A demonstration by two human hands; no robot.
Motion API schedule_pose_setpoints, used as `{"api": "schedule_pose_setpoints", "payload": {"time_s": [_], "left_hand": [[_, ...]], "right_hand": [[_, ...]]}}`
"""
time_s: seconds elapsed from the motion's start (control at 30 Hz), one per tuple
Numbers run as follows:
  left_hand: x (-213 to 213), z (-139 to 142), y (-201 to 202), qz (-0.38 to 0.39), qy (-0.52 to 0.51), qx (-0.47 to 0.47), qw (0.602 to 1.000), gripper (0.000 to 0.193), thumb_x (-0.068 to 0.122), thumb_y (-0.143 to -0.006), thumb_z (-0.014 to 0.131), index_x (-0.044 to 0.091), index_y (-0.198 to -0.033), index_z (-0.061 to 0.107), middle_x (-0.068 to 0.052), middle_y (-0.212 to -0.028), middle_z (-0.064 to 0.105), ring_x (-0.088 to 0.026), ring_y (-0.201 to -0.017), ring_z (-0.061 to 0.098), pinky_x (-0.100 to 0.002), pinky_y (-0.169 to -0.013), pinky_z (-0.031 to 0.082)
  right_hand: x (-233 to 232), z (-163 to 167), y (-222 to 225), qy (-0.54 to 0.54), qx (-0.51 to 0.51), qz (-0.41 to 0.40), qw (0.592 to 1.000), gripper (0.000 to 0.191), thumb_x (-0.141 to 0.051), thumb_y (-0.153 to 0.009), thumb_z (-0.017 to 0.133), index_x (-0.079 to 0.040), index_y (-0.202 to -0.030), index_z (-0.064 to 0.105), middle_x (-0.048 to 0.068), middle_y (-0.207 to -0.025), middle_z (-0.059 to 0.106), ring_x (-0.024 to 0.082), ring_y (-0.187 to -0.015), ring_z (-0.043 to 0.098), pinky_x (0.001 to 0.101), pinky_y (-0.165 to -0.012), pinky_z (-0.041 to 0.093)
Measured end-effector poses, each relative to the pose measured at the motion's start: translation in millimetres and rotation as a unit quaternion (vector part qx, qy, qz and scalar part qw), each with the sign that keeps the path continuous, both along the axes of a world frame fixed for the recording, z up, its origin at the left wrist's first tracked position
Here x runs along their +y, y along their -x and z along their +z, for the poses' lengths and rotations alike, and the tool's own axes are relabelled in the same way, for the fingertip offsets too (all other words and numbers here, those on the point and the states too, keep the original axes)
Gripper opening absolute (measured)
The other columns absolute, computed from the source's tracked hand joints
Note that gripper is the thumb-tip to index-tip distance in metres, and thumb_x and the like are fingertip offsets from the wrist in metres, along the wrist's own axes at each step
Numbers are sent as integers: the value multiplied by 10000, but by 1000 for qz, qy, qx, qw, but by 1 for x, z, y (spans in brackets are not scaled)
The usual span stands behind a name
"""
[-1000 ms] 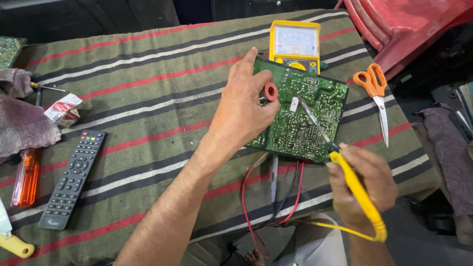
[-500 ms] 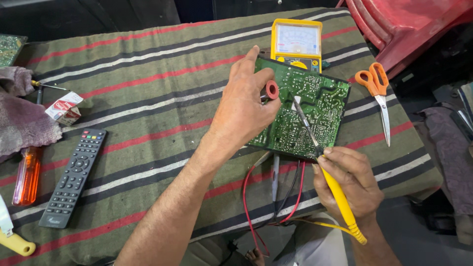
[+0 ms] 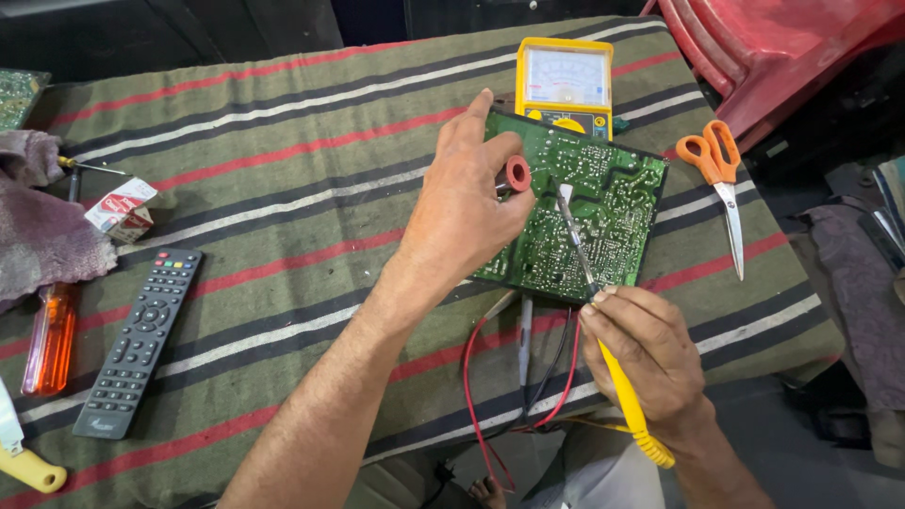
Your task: The person holds a green circuit board steady on a cloth-covered bench with one hand while using a yellow soldering iron with the other hand to solder joints on the board's underside. A multimeter sits nearby, and the person works on successive solder points across the board.
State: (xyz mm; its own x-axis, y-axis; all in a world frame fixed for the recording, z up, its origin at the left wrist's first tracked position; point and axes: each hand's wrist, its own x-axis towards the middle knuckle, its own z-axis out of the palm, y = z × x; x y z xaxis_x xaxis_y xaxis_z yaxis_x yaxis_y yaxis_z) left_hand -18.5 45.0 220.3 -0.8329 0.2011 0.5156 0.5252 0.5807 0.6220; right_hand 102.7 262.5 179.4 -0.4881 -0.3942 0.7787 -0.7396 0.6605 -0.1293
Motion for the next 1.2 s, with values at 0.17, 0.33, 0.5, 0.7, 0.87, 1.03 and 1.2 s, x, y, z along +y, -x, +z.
{"api": "schedule_pose_setpoints", "payload": {"time_s": [0.17, 0.33, 0.5, 0.7, 0.87, 1.03, 1.2], "left_hand": [[-1, 0, 0, 3, 1, -2, 1000, 220, 96, -797, 760, 12, -986, 684, -353, -1541, 399, -463, -1408, 444, -488, -1091, 476], [1, -1, 0, 2, 6, -2, 1000, 220, 98, -798, 764, 11, -982, 679, -352, -1542, 397, -468, -1411, 437, -493, -1092, 469], [1, 0, 0, 0, 7, -3, 1000, 210, 98, -792, 767, 12, -960, 674, -352, -1544, 392, -467, -1412, 434, -495, -1094, 465], [2, -1, 0, 1, 5, -2, 1000, 210, 98, -801, 765, 14, -973, 679, -352, -1544, 391, -465, -1414, 431, -494, -1091, 465], [2, -2, 0, 2, 5, 3, 1000, 212, 99, -798, 768, 15, -973, 682, -346, -1544, 399, -463, -1415, 436, -497, -1103, 465], [4, -2, 0, 2, 3, 0, 1000, 242, 101, -796, 767, 15, -1007, 684, -343, -1541, 400, -458, -1409, 440, -495, -1091, 466], [4, -2, 0, 3, 9, 5, 1000, 235, 102, -802, 768, 12, -1003, 683, -342, -1543, 397, -451, -1411, 441, -491, -1098, 470]], "right_hand": [[1, -3, 1, 5, -1, 0, 1000, 278, 74, -830, 815, 26, -1087, 718, 115, -1136, 662, 310, -1068, 689, 394, -909, 595], [4, -5, -1, 18, 12, -12, 1000, 259, 63, -841, 793, 17, -1084, 720, 118, -1136, 663, 319, -1071, 683, 399, -912, 599], [4, -5, 1, 11, 14, -5, 1000, 246, 75, -839, 787, 23, -1072, 725, 122, -1123, 672, 311, -1059, 691, 393, -907, 601], [4, -3, 2, 9, 3, -2, 1000, 276, 73, -816, 804, 34, -1078, 727, 129, -1115, 675, 315, -1058, 689, 394, -906, 596], [5, -3, 0, 4, 3, -2, 1000, 297, 77, -799, 817, 34, -1080, 728, 124, -1113, 677, 315, -1058, 688, 396, -904, 593], [5, -3, 1, 10, 6, 2, 1000, 297, 81, -802, 819, 27, -1081, 730, 117, -1112, 678, 301, -1058, 689, 380, -900, 595], [6, -4, 1, 3, 7, -6, 1000, 292, 83, -806, 818, 23, -1079, 733, 113, -1116, 680, 300, -1062, 690, 383, -909, 598]]}}
